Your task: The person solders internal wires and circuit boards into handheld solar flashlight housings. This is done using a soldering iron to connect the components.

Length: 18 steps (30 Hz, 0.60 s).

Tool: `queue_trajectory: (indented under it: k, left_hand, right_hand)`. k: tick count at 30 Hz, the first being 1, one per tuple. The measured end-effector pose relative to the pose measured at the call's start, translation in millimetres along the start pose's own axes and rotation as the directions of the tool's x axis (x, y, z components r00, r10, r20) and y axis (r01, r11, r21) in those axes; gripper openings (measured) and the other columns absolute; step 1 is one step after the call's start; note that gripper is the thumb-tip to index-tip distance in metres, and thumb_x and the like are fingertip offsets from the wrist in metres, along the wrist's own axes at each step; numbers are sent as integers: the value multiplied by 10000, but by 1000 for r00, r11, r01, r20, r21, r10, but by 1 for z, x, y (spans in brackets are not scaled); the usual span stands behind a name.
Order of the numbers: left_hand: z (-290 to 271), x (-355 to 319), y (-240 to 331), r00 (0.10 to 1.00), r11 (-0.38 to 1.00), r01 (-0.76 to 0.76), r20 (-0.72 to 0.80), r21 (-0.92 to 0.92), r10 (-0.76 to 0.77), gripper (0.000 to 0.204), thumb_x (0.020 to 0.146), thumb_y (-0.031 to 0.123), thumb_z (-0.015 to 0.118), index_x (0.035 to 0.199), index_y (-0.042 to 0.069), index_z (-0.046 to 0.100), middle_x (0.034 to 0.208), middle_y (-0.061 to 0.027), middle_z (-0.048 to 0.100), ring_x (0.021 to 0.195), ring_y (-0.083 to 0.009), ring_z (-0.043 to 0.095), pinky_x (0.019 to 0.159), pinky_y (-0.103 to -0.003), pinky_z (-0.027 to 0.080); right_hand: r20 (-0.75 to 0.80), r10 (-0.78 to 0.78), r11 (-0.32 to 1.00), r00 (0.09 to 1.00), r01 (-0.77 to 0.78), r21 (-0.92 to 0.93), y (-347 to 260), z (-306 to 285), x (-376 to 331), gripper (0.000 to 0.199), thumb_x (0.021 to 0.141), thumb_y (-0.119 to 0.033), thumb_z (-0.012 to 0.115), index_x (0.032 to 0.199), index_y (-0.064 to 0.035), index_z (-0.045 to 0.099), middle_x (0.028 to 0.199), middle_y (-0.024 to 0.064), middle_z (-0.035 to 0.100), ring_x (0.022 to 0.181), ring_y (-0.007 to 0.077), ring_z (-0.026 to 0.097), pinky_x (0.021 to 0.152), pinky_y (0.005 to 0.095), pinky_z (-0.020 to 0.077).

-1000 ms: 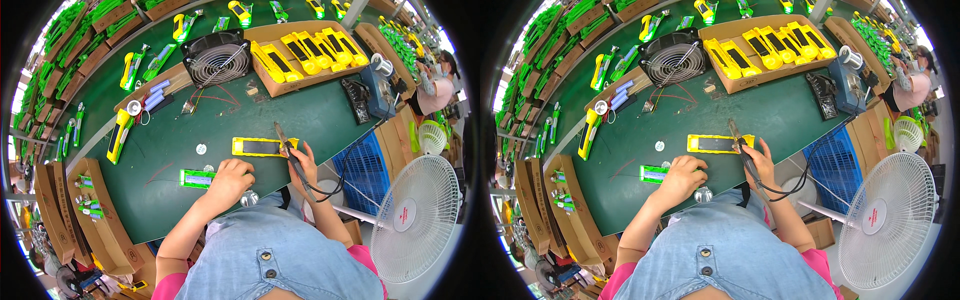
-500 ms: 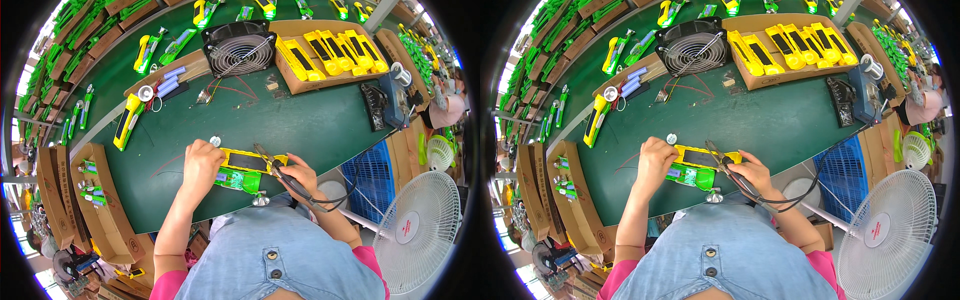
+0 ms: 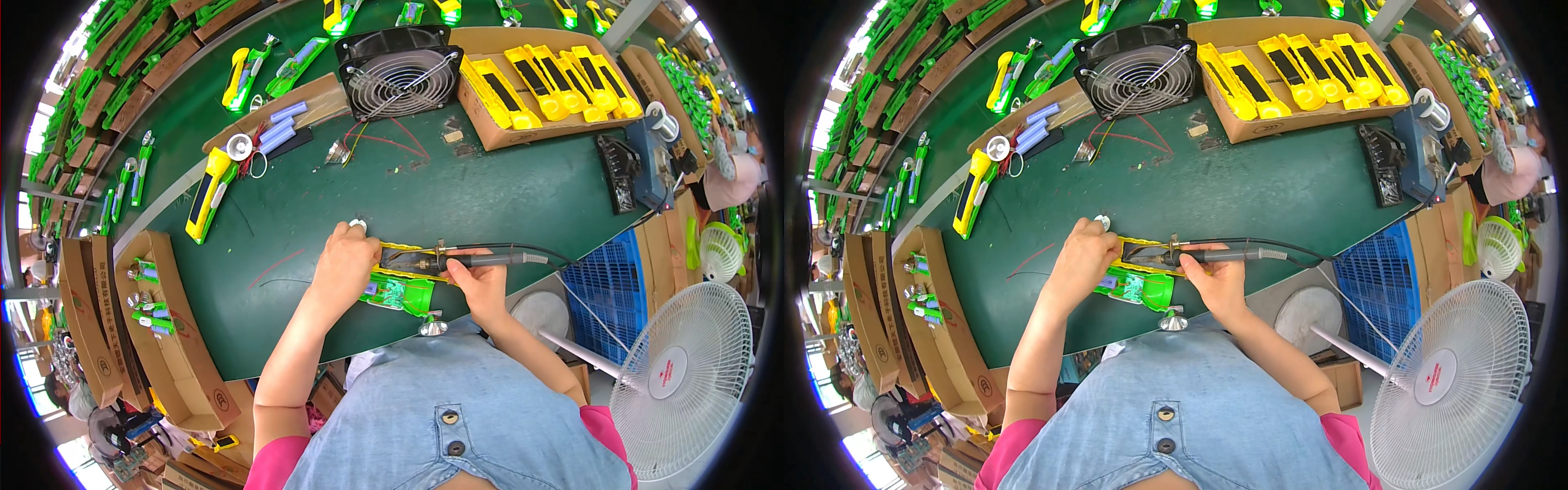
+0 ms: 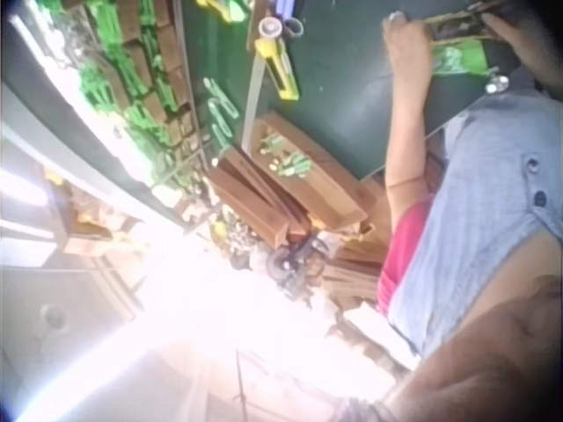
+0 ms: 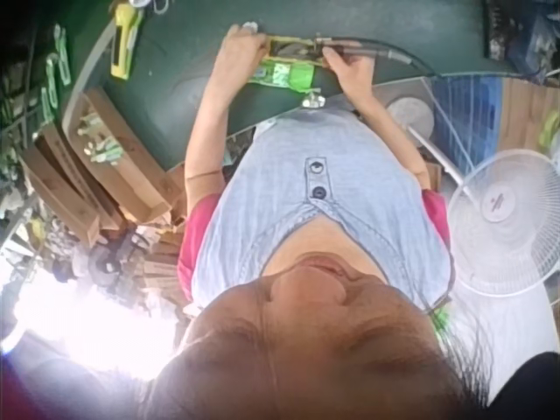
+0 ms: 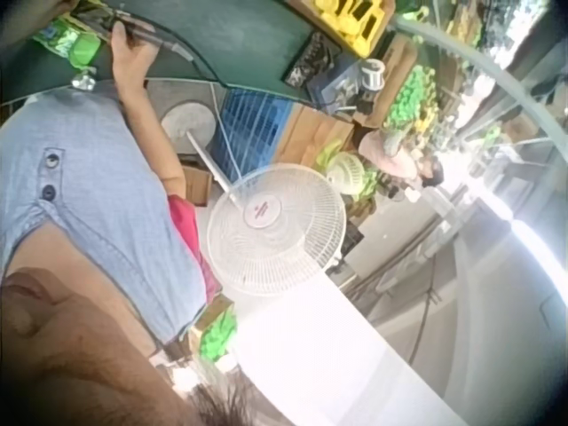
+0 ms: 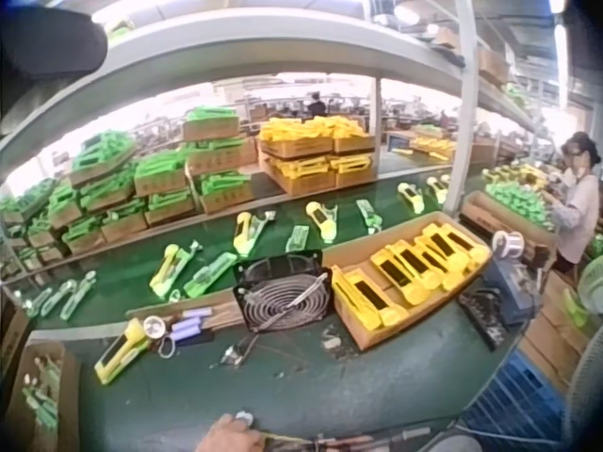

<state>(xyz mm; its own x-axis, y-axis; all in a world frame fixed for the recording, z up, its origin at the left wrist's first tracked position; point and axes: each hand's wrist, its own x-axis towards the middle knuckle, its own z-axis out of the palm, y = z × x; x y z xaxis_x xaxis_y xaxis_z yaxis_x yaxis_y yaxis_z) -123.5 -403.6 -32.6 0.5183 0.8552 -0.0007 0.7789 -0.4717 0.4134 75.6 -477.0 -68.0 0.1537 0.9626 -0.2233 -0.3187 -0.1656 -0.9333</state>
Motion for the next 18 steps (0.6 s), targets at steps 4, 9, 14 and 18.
queue_trajectory:
  k: [4, 9, 14, 18]
  left_hand:
    - [2, 1, 0, 1000, 1000, -4, 8, 14, 4, 32, 684, 32, 585, 695, 22, 613, 725, -118, 534, 780, -280, 496, 697, -364, 433]
    - [3, 1, 0, 1000, 999, -14, 14, 50, 14, 29, 683, 19, 578, 684, 7, 604, 733, -126, 535, 780, -284, 498, 696, -368, 433]
    - [0, 1, 2, 999, 998, -40, 2, 46, 40, 27, 679, 11, 570, 666, 9, 593, 725, -129, 529, 771, -289, 496, 690, -371, 429]
    - [2, 1, 2, 999, 997, -38, 2, 67, 38, 25, 674, 17, 573, 662, 16, 595, 712, -127, 525, 759, -290, 495, 685, -375, 427]
  right_hand:
    - [24, -25, 1000, 999, 25, -1, 2, 3, 1, 158, 820, -23, 585, 963, 32, 546, 889, 108, 623, 690, 138, 611, 581, 226, 476]
    - [15, -3, 1000, 1000, 3, -7, 0, 4, 0, 171, 800, 20, 598, 961, 54, 550, 876, 115, 619, 734, 154, 620, 660, 254, 522]
    - [34, -14, 1000, 999, 14, 7, 2, 2, -1, 161, 821, -12, 578, 973, 33, 546, 898, 112, 622, 709, 153, 619, 591, 248, 494]
    - [-14, -130, 991, 991, 130, 9, -2, -3, -7, 179, 822, -4, 572, 992, 38, 535, 893, 123, 621, 714, 170, 626, 613, 261, 512]
